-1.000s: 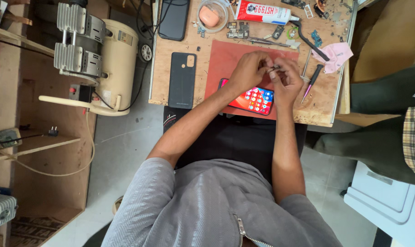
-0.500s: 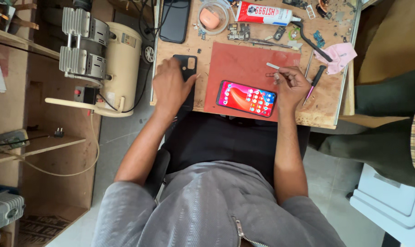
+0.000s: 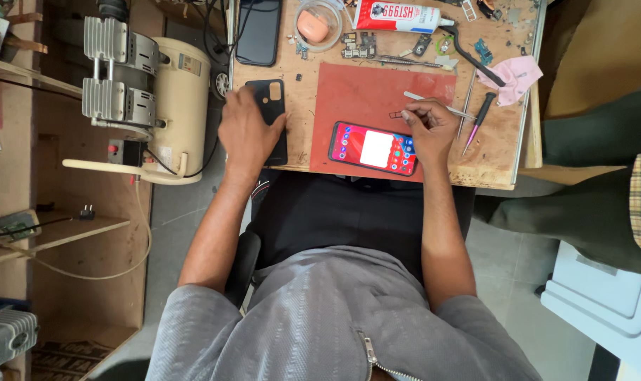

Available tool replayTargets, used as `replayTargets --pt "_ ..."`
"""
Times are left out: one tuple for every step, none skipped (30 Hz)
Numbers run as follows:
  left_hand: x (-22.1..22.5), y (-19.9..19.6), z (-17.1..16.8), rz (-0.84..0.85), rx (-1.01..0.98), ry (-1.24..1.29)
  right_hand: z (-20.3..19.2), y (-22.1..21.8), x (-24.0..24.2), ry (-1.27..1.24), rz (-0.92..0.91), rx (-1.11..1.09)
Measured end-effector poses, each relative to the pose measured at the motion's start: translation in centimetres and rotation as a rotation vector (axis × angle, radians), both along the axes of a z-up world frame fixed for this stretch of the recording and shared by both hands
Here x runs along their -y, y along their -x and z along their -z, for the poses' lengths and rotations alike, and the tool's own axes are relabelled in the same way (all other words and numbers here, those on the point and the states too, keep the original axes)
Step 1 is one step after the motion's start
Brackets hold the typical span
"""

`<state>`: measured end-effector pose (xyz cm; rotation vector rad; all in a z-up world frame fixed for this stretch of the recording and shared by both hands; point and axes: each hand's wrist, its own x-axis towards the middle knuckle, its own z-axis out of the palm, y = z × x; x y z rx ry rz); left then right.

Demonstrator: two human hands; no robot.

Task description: The person reassembles a smartphone by placing the back cover onto the device and pressing the edges to secure it. They then use a metal tool to pry open the SIM tray slot, remove the tray, and later insert it back into the phone.

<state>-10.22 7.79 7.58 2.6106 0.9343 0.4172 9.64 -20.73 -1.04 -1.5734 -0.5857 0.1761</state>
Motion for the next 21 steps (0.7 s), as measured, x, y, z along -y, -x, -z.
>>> replayTargets --pt "-0.1 -0.4 0.3 0.060 0.078 -0.028 0.0 0.1 0.1 -0.002 0.002 0.000" --pt "-0.3 -1.1 0.7 0.106 0.097 -0.032 0.1 0.0 0.1 -0.002 0.002 0.002" --pt "-0.4 -2.0 1.1 0.151 0.116 -0.035 0.1 0.0 0.2 -0.003 0.003 0.003" --pt "-0.7 -2.9 1.5 0.193 0.139 -0.043 0.1 -0.2 0.0 -0.021 0.006 -0.018" --pt "-1.0 -3.7 1.9 0.219 0.120 -0.046 0.1 -0.4 -0.3 -0.039 0.009 -0.039" --pt "-1.0 -4.4 2.3 0.253 0.098 -0.043 0.1 -0.3 -0.2 -0.051 0.019 -0.064" --pt "-1.1 -5.1 2.8 0.286 0.077 -0.039 0.2 -0.4 -0.2 -0.069 0.011 -0.060" --pt "-1.1 -5.7 3.3 0.282 0.086 -0.028 0.3 -0.4 0.0 -0.084 0.008 -0.059" --pt "-1.0 -6.2 3.7 0.278 0.095 -0.016 0.3 -0.2 0.3 -0.098 0.006 -0.058" --pt "-1.0 -6.6 3.9 0.273 0.107 -0.008 0.3 -0.2 0.3 -0.083 -0.002 -0.051" --pt "-0.7 -6.9 3.9 0.276 0.136 -0.006 0.1 -0.2 0.4 -0.068 -0.009 -0.045" --pt "-0.6 -7.0 3.8 0.273 0.163 -0.012 0.0 -0.2 -0.1 -0.061 -0.023 -0.041" --pt "-0.4 -7.0 3.6 0.270 0.190 -0.017 -0.2 -0.2 -0.5 -0.015 -0.003 0.001" --pt "0.3 -6.7 3.4 0.318 0.220 -0.013 -0.5 0.0 -0.4 0.037 0.016 0.041" --pt "1.2 -6.4 3.2 0.366 0.249 -0.010 -0.8 0.1 -0.4 0.090 0.036 0.081" --pt "2.1 -6.0 3.0 0.416 0.280 -0.005 -1.0 0.2 -0.4 0.097 0.037 0.091" --pt "3.0 -5.5 2.8 0.554 0.266 0.080 -1.2 0.3 -0.3 0.103 0.037 0.102" --pt "3.6 -4.8 2.4 0.689 0.251 0.162 -1.4 0.2 -0.5 0.106 0.035 0.114" --pt "4.1 -4.2 2.1 0.771 0.246 0.158 -1.5 0.3 -0.7 0.109 0.042 0.110" --pt "4.6 -3.6 1.8 0.853 0.242 0.156 -1.6 0.3 -0.7 0.113 0.050 0.106" --pt "4.9 -3.1 1.6 0.936 0.237 0.154 -1.6 0.3 -0.8 0.118 0.058 0.102"
